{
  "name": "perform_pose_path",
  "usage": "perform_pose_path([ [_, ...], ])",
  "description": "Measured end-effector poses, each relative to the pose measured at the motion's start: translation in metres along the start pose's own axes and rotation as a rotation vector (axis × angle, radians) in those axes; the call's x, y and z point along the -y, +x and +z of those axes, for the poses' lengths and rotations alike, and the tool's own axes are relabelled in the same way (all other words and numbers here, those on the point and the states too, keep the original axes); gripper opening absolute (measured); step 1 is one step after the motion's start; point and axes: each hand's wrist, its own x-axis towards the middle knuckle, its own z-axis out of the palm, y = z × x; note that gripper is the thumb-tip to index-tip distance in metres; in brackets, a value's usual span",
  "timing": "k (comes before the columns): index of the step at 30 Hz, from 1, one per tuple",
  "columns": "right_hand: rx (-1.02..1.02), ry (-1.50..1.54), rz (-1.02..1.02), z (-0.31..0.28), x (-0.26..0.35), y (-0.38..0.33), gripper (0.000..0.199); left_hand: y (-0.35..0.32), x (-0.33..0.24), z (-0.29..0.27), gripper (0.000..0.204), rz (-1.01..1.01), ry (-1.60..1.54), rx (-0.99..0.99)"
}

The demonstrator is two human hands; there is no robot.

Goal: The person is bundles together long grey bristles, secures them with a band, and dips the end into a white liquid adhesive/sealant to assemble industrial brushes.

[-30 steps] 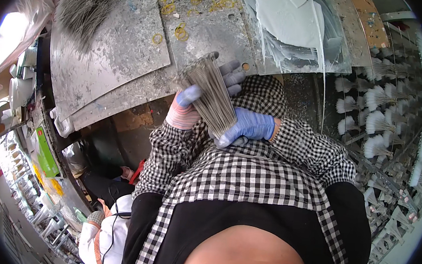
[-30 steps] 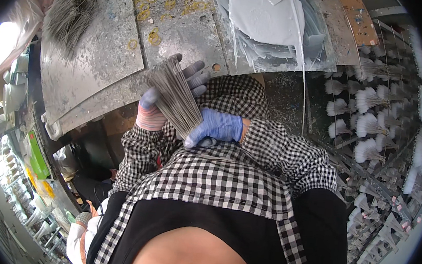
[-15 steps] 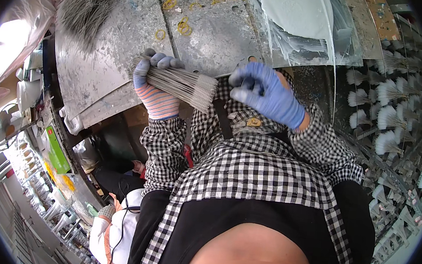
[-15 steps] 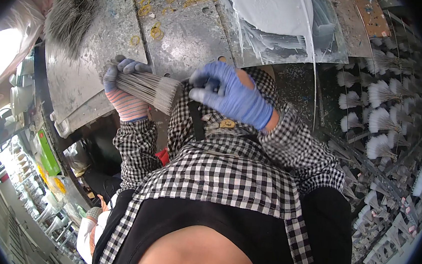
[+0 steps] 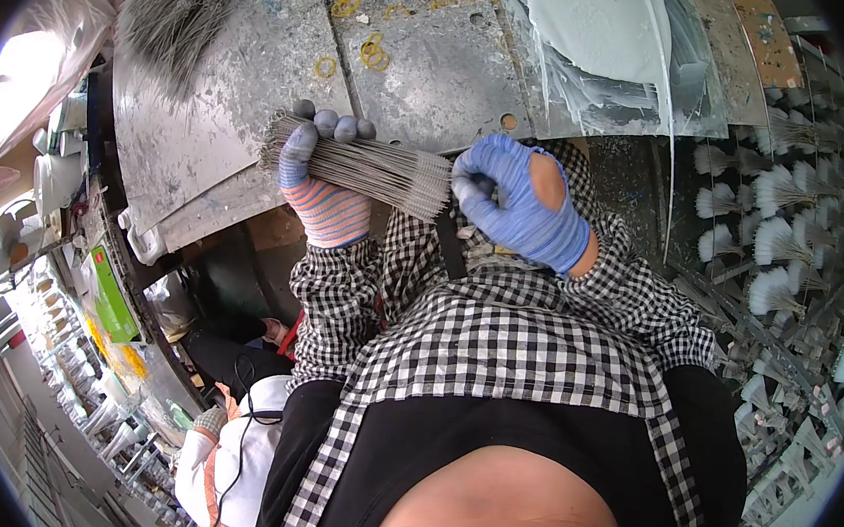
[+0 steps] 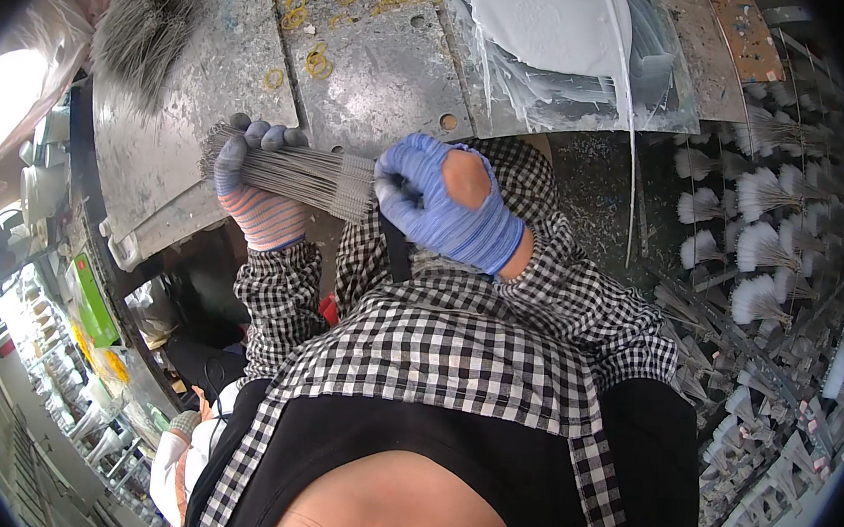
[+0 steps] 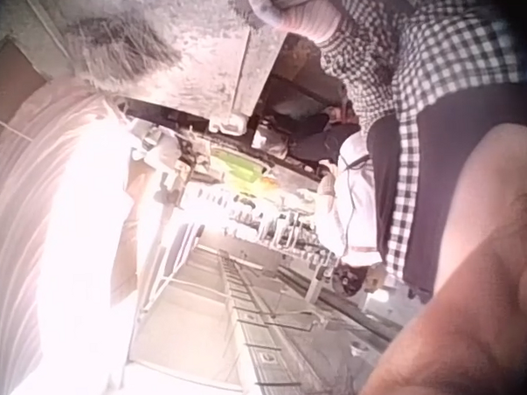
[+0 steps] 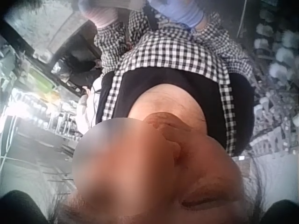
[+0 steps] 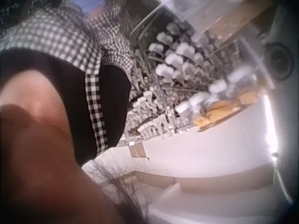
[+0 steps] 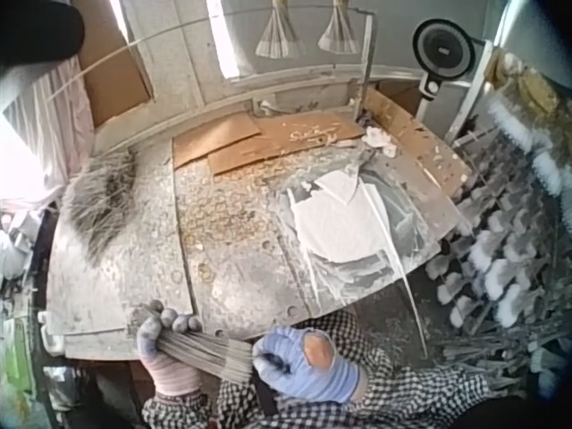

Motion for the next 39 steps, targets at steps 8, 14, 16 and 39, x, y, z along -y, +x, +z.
perform_pose_path([
  [8,-0.124,-0.200,0.243,-0.070,-0.018,-0.011,0.008,0.014,-0.035,-0.014,0.015,0.170,0.109,0.060],
  [14,0.101,-0.789,0.050,-0.124,0.055,0.027,0.018,0.016,-0.009,0.033,0.024,0.569,1.183,0.509],
  [16,0.188,-0.896,-0.060,-0.105,0.067,0.052,0.019,0.022,0.021,0.044,0.039,0.653,1.243,0.671],
  [39,0.405,-0.576,-0.953,0.016,0.122,0.164,0.066,0.062,0.046,-0.067,0.045,0.463,1.871,0.783],
])
